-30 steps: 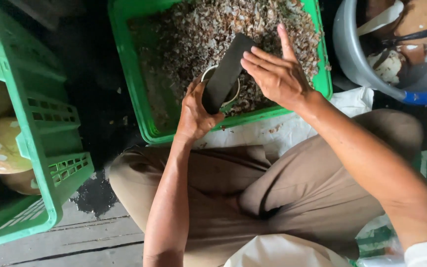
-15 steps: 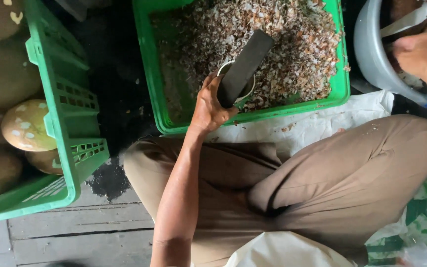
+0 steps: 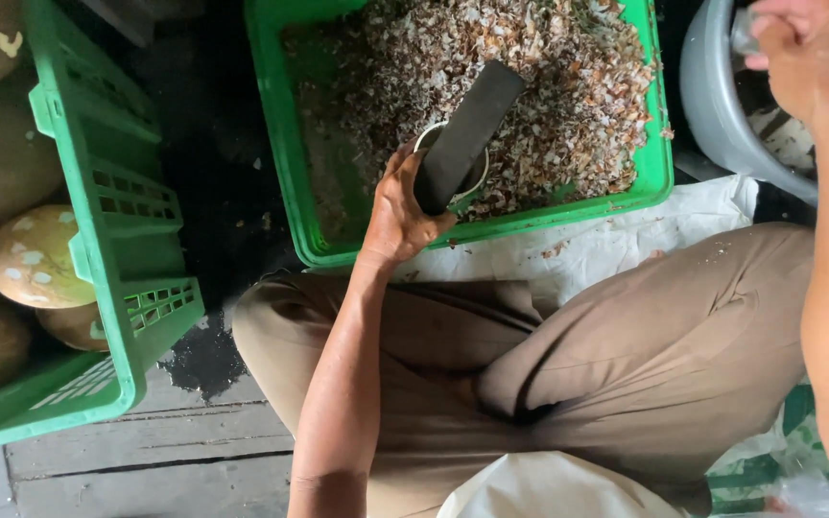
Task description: Sharpening a large blade using a small sharpening stone while sitting on the floor
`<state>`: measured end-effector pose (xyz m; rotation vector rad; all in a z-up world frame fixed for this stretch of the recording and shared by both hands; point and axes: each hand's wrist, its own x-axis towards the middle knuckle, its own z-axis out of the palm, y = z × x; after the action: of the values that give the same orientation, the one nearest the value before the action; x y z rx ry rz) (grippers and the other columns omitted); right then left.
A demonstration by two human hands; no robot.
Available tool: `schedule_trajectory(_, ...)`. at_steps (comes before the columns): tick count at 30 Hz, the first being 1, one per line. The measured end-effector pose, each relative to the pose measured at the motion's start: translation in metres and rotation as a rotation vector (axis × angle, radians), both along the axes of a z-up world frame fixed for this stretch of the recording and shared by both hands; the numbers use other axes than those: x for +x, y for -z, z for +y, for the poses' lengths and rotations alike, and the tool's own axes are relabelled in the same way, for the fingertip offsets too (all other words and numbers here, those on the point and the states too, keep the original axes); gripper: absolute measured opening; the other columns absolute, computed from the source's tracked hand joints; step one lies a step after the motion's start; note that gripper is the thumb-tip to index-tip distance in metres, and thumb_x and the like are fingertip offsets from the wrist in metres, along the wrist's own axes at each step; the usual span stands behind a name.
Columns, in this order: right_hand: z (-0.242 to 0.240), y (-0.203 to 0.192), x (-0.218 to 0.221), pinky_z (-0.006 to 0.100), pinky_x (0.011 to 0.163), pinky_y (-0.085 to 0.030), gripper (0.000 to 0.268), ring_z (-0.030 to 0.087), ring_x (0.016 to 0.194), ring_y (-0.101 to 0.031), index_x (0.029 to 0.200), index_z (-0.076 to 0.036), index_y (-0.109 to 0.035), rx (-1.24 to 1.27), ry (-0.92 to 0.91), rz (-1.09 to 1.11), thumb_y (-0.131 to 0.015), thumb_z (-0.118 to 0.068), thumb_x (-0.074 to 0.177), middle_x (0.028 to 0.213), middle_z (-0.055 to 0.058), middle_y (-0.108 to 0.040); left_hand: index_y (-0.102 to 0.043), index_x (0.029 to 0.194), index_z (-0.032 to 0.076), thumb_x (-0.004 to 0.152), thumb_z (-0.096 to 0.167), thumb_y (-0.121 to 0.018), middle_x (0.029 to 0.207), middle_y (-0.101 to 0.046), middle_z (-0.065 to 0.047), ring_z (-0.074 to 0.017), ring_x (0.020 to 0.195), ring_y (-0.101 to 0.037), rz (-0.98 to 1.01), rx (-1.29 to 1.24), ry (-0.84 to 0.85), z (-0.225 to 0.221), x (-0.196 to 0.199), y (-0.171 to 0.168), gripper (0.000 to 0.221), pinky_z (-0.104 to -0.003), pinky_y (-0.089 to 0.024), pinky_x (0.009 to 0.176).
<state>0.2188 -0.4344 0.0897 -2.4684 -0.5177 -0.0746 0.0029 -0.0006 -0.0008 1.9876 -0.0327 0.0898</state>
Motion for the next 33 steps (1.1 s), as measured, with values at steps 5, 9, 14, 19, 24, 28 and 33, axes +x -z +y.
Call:
schedule_trajectory(5,0.145,-0.037,-0.075,0.042,0.082,-0.059,0.006,0.021,0.088,-0.061,0.122,0.002,-0.061,0.277,-0.204,-0.072,-0.058,-0.003,0.123,0.102,0.015,-0.065,-0.048,0.141,0.000,0.063,0.025,-0.076,0.153,-0.038,-0.027,-0.0454,0.143,-0.035,0.057,-0.011,0.016,-0.001,-0.002,-0.004,0.087,-0.059,-0.041,0.104)
schedule_trajectory(9,0.231,-0.003,-0.115,0.035,0.102,-0.062,0.018,0.040,0.123,-0.065,0.118,0.011,-0.068,0.058,-0.673,-0.475,-0.067,0.014,0.100,0.129,0.033,-0.065,-0.051,0.137,-0.003,0.061,0.023,-0.078,0.146,-0.047,-0.024,-0.0394,0.137,-0.044,-0.004,0.002,-0.020,-0.002,-0.002,-0.005,0.085,-0.047,-0.043,0.108)
schedule_trajectory(14,0.231,0.030,-0.123,0.052,0.116,-0.042,0.038,0.033,0.124,-0.065,0.128,-0.003,-0.070,-0.207,-0.715,-0.535,-0.076,0.002,0.091,0.131,0.017,-0.069,-0.057,0.129,-0.003,0.058,0.017,-0.076,0.138,-0.051,-0.023,-0.0424,0.126,-0.053,-0.017,-0.070,-0.041,-0.001,-0.002,-0.019,0.076,-0.050,-0.048,0.100)
schedule_trajectory(19,0.230,0.022,-0.120,0.064,0.119,-0.033,0.028,0.038,0.124,-0.068,0.126,0.001,-0.074,-0.183,-0.699,-0.552,-0.077,0.004,0.098,0.129,0.020,-0.072,-0.052,0.134,-0.004,0.062,0.018,-0.072,0.144,-0.047,-0.022,-0.0398,0.134,-0.044,-0.001,-0.037,-0.002,-0.002,-0.002,-0.019,0.078,-0.049,-0.046,0.103)
schedule_trajectory(24,0.234,0.040,-0.127,0.068,0.119,-0.027,0.027,0.033,0.119,-0.073,0.126,-0.007,-0.075,-0.173,-0.760,-0.596,-0.077,-0.004,0.099,0.125,0.015,-0.076,-0.055,0.131,-0.002,0.060,0.019,-0.074,0.141,-0.050,-0.022,-0.0392,0.132,-0.049,-0.017,-0.069,-0.010,0.000,-0.002,-0.017,0.077,-0.047,-0.047,0.101)
schedule_trajectory(28,0.213,0.041,-0.097,0.064,0.129,-0.010,0.021,0.033,0.127,-0.077,0.129,-0.004,-0.083,-0.215,-0.618,-0.593,-0.080,0.001,0.109,0.130,0.014,-0.082,-0.048,0.134,-0.001,0.067,0.018,-0.076,0.155,-0.033,-0.026,-0.0471,0.144,-0.032,0.074,-0.066,0.027,0.000,-0.004,-0.017,0.075,-0.064,-0.046,0.097)
schedule_trajectory(33,0.244,0.017,-0.134,0.071,0.120,-0.027,0.020,0.034,0.120,-0.072,0.121,-0.004,-0.077,-0.099,-0.756,-0.522,-0.072,-0.002,0.102,0.124,0.016,-0.076,-0.057,0.121,-0.001,0.058,0.020,-0.075,0.135,-0.056,-0.022,-0.0390,0.126,-0.056,-0.016,0.016,-0.102,-0.008,-0.005,-0.015,0.069,-0.045,-0.053,0.093)
